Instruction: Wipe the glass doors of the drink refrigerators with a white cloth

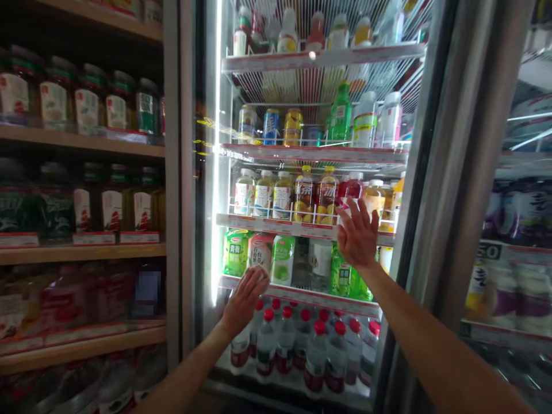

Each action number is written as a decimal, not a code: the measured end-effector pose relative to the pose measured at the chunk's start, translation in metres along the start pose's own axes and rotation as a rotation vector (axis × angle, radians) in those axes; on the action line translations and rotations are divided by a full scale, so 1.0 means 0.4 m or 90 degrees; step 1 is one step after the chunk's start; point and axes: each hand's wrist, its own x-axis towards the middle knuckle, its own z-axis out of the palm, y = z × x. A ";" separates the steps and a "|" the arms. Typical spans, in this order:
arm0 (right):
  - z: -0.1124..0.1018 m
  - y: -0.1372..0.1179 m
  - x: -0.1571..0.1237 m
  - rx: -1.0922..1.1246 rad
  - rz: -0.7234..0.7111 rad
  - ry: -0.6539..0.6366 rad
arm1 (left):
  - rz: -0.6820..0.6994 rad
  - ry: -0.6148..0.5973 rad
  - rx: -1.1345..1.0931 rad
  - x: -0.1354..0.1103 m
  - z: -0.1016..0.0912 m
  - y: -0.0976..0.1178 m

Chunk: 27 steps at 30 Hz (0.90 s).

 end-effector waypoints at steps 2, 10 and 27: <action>0.000 -0.001 0.000 0.007 -0.001 -0.001 | -0.091 0.052 0.013 0.006 -0.015 -0.036; -0.001 -0.005 0.003 0.007 0.012 -0.009 | -0.247 0.191 0.017 0.167 -0.024 -0.153; -0.020 -0.035 0.012 0.112 0.027 0.001 | -0.068 0.138 -0.138 0.460 0.036 0.028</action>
